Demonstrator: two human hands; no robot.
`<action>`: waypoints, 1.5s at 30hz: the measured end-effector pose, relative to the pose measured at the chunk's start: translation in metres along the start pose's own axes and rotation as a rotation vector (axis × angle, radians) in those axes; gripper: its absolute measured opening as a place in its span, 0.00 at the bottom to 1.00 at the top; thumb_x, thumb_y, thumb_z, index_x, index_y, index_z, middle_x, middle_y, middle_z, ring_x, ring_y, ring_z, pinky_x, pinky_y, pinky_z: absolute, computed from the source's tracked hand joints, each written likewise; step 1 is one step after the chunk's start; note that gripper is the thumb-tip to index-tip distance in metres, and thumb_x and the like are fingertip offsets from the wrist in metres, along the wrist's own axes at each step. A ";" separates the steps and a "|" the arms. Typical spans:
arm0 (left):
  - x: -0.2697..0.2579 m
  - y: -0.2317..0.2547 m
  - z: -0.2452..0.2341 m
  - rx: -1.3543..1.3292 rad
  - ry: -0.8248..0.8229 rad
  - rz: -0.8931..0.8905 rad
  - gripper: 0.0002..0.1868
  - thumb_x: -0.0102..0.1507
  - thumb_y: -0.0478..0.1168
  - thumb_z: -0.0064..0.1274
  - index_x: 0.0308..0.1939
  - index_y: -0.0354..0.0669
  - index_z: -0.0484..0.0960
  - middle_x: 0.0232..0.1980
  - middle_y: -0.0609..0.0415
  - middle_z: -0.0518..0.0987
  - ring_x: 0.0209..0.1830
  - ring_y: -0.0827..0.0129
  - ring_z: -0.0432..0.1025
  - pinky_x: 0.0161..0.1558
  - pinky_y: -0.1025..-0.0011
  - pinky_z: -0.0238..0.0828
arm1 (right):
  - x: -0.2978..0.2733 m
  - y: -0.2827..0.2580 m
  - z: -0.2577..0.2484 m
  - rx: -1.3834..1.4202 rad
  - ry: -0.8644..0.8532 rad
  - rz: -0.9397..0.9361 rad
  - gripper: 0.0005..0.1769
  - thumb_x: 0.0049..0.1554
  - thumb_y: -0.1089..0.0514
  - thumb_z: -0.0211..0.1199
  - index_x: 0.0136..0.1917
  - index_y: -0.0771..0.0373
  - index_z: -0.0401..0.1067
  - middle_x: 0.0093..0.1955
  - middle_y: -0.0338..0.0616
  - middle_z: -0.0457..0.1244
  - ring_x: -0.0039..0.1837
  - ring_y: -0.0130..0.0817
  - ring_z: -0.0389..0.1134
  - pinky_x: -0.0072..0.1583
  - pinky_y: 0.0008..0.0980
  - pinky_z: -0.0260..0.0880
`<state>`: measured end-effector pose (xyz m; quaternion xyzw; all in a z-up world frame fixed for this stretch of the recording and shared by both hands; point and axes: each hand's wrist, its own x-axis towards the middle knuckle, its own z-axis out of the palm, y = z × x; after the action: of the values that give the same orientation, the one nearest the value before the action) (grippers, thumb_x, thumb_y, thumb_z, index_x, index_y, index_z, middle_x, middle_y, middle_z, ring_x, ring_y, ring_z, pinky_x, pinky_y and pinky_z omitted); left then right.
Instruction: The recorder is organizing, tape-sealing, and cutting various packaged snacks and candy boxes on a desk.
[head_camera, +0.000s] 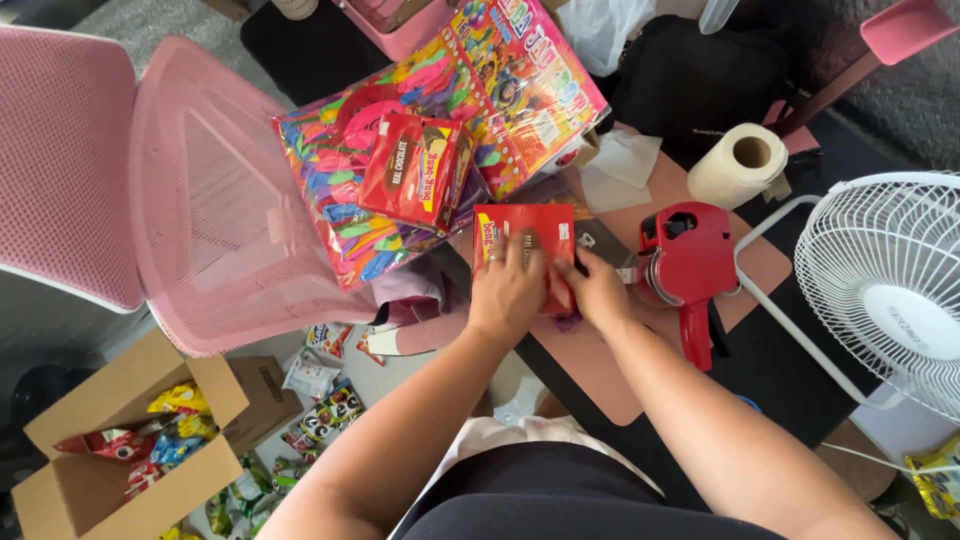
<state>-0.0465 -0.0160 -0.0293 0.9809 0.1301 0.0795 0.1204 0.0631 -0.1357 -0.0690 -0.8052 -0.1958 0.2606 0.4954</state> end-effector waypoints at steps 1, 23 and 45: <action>0.002 -0.001 0.008 -0.001 -0.001 -0.005 0.18 0.66 0.39 0.45 0.60 0.40 0.75 0.72 0.38 0.70 0.68 0.42 0.69 0.57 0.49 0.74 | 0.001 0.005 0.002 -0.002 -0.005 0.001 0.21 0.60 0.48 0.61 0.64 0.57 0.75 0.53 0.51 0.73 0.54 0.38 0.75 0.57 0.35 0.70; -0.012 -0.024 0.006 -0.036 0.123 0.134 0.19 0.59 0.42 0.56 0.53 0.40 0.74 0.70 0.41 0.73 0.67 0.41 0.70 0.55 0.56 0.76 | 0.055 0.024 0.004 0.157 0.010 -0.207 0.48 0.50 0.62 0.71 0.79 0.61 0.51 0.72 0.56 0.58 0.69 0.40 0.62 0.67 0.36 0.62; 0.032 -0.031 0.025 0.170 0.258 0.095 0.22 0.64 0.42 0.48 0.61 0.44 0.80 0.65 0.46 0.78 0.64 0.53 0.74 0.61 0.53 0.71 | 0.027 -0.007 -0.005 0.306 -0.054 -0.020 0.42 0.52 0.57 0.73 0.75 0.53 0.59 0.74 0.47 0.56 0.71 0.37 0.62 0.67 0.36 0.67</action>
<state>-0.0185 0.0167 -0.0571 0.9743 0.1042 0.1992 0.0154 0.0871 -0.1208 -0.0667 -0.7112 -0.1748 0.3039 0.6094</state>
